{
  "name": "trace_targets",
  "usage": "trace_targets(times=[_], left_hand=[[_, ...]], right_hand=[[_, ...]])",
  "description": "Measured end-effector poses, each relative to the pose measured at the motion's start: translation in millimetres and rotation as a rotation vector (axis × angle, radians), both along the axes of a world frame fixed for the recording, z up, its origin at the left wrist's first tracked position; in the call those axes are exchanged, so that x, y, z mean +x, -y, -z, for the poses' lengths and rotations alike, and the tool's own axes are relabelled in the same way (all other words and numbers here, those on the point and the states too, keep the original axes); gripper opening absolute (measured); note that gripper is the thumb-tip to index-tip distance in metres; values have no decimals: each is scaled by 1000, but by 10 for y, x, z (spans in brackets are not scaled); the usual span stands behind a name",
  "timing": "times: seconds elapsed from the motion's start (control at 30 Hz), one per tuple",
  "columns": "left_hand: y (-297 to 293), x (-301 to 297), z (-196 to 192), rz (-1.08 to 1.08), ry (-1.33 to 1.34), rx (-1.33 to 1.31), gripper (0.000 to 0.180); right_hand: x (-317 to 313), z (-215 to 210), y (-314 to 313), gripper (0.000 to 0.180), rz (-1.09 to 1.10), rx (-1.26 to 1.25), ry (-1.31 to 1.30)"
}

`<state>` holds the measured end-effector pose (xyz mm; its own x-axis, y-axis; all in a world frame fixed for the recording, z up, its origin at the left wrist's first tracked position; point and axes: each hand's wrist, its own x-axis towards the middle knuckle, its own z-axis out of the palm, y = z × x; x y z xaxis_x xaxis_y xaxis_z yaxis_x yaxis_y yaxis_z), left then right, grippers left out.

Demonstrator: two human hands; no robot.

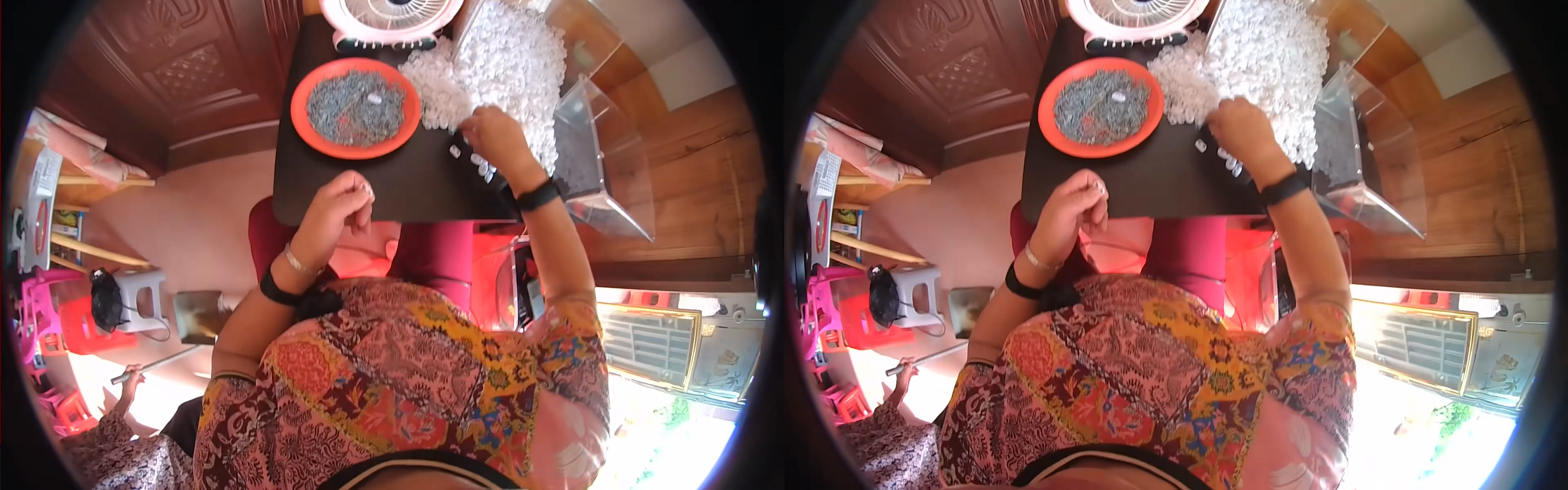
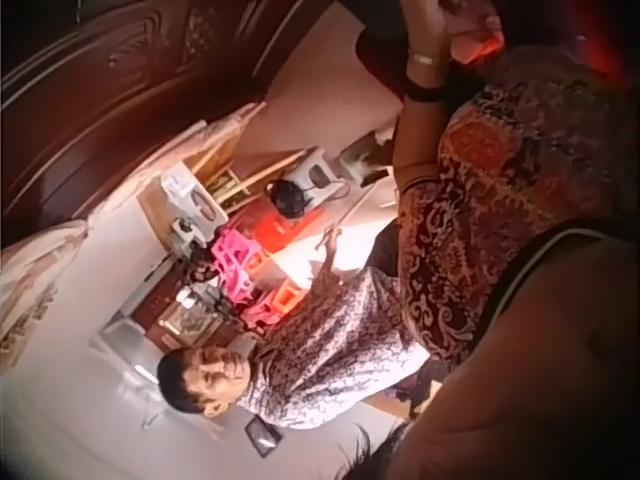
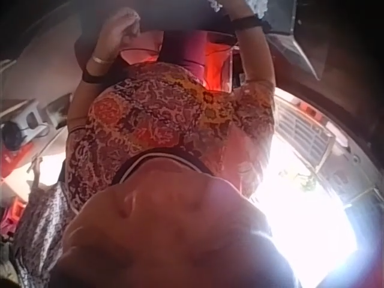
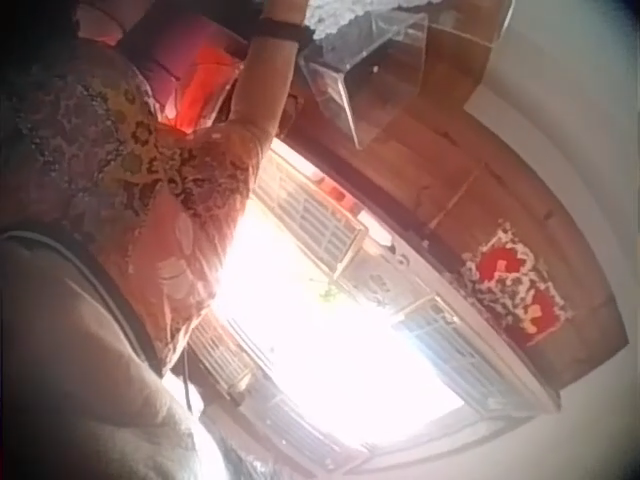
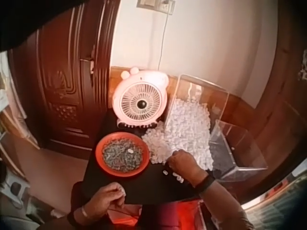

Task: The recorder is manually assembling small white plastic components by inserting small grey pins into them.

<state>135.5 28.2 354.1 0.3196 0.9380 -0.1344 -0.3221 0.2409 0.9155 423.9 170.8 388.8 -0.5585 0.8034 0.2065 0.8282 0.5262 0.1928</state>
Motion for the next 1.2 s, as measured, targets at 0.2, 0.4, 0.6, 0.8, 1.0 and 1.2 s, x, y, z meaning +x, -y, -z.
trace_targets(times=[0.2,0.4,0.6,0.8,1.0,1.2], left_hand=[[72,34,163,10,-1,-6,18],[101,39,234,7,22,-30,18],[-29,130,187,6,10,2,17],[-55,160,212,-7,24,-3,16],[-70,112,244,-8,54,-30,17],[10,66,120,-105,-10,-21,17]], right_hand=[[-42,158,35,10,-109,37,-28],[-114,221,45,10,-166,43,88],[-111,123,-157,9,-271,95,173],[-87,37,-140,12,-61,-70,0],[-25,6,-133,18,31,-100,-233],[-280,-209,296,15,59,-348,-718]])
